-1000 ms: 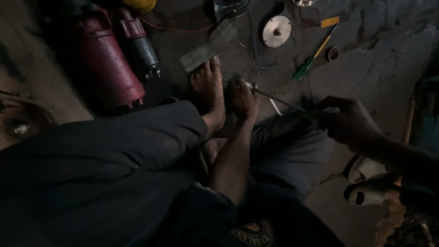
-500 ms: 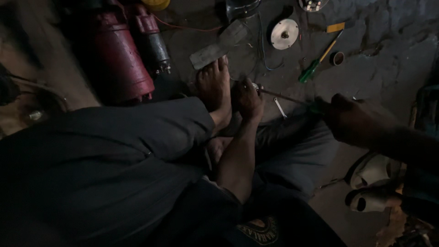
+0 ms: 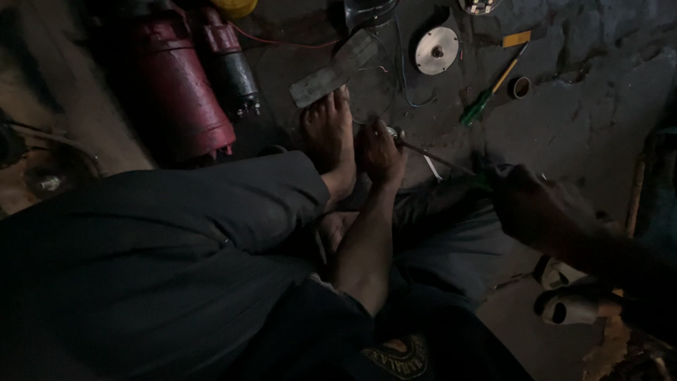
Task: The person sits on the floor and uses a screwdriver to adjust a small circular electrical component. They manipulate the internal parts of the device, turning it over and using the tool to tighten or loosen screws.
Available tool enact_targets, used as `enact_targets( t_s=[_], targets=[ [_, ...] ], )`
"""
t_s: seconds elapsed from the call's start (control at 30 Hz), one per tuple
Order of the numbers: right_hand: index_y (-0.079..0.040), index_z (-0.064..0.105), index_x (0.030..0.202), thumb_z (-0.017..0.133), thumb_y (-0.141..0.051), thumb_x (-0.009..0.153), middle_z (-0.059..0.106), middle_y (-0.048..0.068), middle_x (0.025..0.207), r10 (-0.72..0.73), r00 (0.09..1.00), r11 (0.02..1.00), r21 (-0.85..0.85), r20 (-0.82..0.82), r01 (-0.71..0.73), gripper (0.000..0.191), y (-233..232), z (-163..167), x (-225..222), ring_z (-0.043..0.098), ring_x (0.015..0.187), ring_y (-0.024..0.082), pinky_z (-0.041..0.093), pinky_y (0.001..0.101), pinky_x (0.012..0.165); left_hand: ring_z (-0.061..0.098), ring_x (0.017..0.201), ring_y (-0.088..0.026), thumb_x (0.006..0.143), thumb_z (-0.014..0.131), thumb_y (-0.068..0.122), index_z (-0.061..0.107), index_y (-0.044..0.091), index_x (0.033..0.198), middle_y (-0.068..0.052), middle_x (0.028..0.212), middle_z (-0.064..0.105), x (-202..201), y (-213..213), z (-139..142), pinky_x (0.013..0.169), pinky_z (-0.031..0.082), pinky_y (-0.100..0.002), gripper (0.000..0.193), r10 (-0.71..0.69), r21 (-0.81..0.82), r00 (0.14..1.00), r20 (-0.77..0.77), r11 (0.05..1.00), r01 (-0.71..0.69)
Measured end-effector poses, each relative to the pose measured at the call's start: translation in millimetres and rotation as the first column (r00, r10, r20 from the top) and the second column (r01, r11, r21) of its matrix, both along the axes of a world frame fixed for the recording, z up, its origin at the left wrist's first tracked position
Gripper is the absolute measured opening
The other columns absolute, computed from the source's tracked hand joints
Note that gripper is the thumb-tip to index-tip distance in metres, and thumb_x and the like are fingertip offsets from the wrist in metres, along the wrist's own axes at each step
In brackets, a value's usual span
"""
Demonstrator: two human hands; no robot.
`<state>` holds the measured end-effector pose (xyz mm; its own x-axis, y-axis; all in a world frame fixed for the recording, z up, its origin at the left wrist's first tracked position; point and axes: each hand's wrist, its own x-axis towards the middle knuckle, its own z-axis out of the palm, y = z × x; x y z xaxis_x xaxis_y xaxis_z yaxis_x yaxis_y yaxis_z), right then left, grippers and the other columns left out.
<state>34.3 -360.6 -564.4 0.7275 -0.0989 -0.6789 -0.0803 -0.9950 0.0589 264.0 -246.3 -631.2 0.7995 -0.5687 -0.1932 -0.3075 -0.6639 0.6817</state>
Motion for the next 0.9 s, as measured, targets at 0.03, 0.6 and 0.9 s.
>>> enact_targets(
  t_s=[0.03, 0.6, 0.9],
  targets=[
    [-0.004, 0.049, 0.15, 0.056, -0.014, 0.094, 0.057, 0.016, 0.09, 0.004, 1.0, 1.0, -0.004, 0.002, -0.004, 0.057, 2.7, -0.9, -1.4, 0.055, 0.057, 0.02, 0.048, 0.0321, 0.044, 0.055, 0.114, -0.042, 0.093, 0.071, 0.035, 0.056, 0.0, 0.124, -0.024, 0.123, 0.055, 1.0, 0.6, 1.0, 0.098, 0.046, -0.053, 0.049, -0.006, 0.001, 1.0, -0.008, 1.0, 0.006],
    [-0.002, 0.044, 0.155, 0.054, -0.012, 0.097, 0.055, 0.015, 0.089, -0.045, 0.996, 0.99, -0.131, 0.073, 0.054, 0.059, 62.3, -16.0, -40.2, 0.054, 0.057, 0.018, 0.046, 0.0314, 0.043, 0.062, 0.099, -0.035, 0.097, 0.068, 0.042, 0.057, 0.002, 0.118, -0.018, 0.11, 0.06, 1.4, -2.6, -4.6, 0.083, 0.052, -0.048, 0.046, 0.008, 0.008, 1.0, -0.003, 1.0, -0.008],
    [-0.003, 0.045, 0.156, 0.055, -0.014, 0.095, 0.055, 0.015, 0.091, -0.166, 0.982, 0.97, -0.162, 0.088, 0.179, 0.063, 82.4, -27.5, -64.8, 0.055, 0.057, 0.019, 0.044, 0.0315, 0.041, 0.061, 0.094, -0.034, 0.098, 0.068, 0.046, 0.055, 0.003, 0.116, -0.018, 0.106, 0.059, 1.4, -0.3, -3.7, 0.078, 0.053, -0.046, 0.049, -0.032, 0.064, 0.999, 0.013, 0.997, 0.031]
  ],
)
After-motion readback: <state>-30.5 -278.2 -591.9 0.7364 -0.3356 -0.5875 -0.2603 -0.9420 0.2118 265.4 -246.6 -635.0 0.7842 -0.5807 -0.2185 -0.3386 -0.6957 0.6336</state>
